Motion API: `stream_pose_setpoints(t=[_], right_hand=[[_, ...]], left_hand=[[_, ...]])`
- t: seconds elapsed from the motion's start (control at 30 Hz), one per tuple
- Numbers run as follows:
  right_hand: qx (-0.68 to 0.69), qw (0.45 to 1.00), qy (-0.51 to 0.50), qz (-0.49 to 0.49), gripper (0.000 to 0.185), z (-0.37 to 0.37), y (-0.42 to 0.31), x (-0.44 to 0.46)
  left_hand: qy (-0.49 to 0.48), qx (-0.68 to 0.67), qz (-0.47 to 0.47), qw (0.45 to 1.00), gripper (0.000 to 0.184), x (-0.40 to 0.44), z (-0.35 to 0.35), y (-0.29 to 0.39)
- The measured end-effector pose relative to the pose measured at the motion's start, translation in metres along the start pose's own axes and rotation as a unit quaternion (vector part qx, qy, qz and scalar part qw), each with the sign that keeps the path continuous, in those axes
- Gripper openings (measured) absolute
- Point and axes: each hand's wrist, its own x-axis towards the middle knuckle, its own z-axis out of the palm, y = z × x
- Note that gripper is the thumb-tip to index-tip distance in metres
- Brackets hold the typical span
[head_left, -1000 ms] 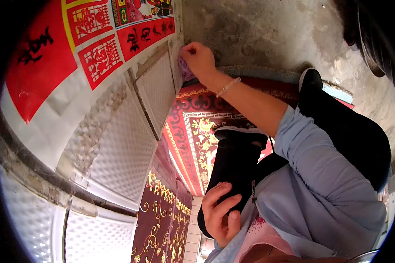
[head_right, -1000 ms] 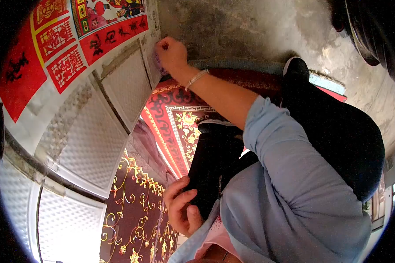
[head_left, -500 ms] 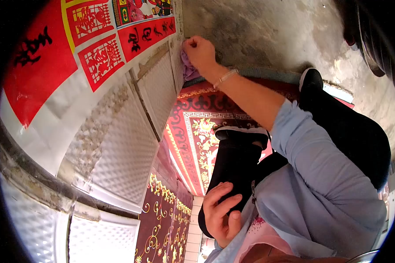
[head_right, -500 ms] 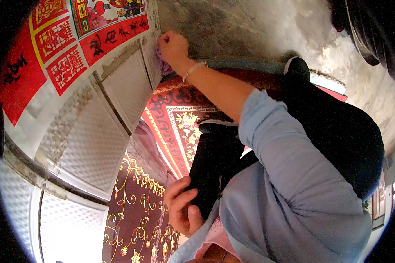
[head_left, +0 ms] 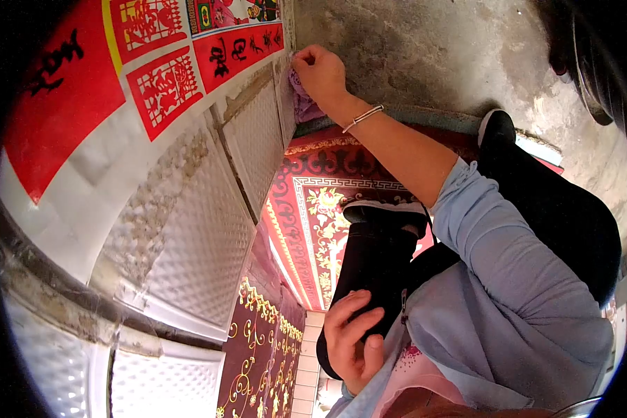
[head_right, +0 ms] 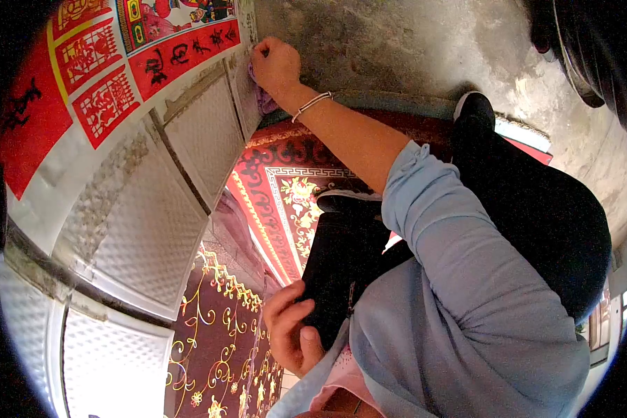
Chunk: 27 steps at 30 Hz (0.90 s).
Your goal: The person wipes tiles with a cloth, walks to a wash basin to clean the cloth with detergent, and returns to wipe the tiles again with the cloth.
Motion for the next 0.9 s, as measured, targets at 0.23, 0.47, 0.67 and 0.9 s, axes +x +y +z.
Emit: stream_pose_setpoints(t=[0.23, 0.47, 0.67, 0.9], right_hand=[[0.138, 0.986, 0.029, -0.092, 0.013, -0.017, -0.059, -0.043], [0.054, 0.996, -0.016, 0.074, 0.012, 0.006, 0.009, 0.018], [0.077, 0.996, -0.034, -0.008, 0.014, -0.012, -0.019, -0.026], [0.09, 0.986, -0.124, 0.06, 0.013, 0.0, 0.036, -0.08]], left_hand=[[-0.03, 0.032, -0.005, 0.999, 0.027, -0.003, -0.003, 0.0], [-0.035, 0.037, -0.004, 0.999, 0.028, -0.005, -0.004, 0.001], [-0.044, 0.045, 0.002, 0.998, 0.027, -0.004, -0.002, 0.002], [-0.065, 0.065, 0.031, 0.995, 0.031, -0.007, -0.005, 0.001]])
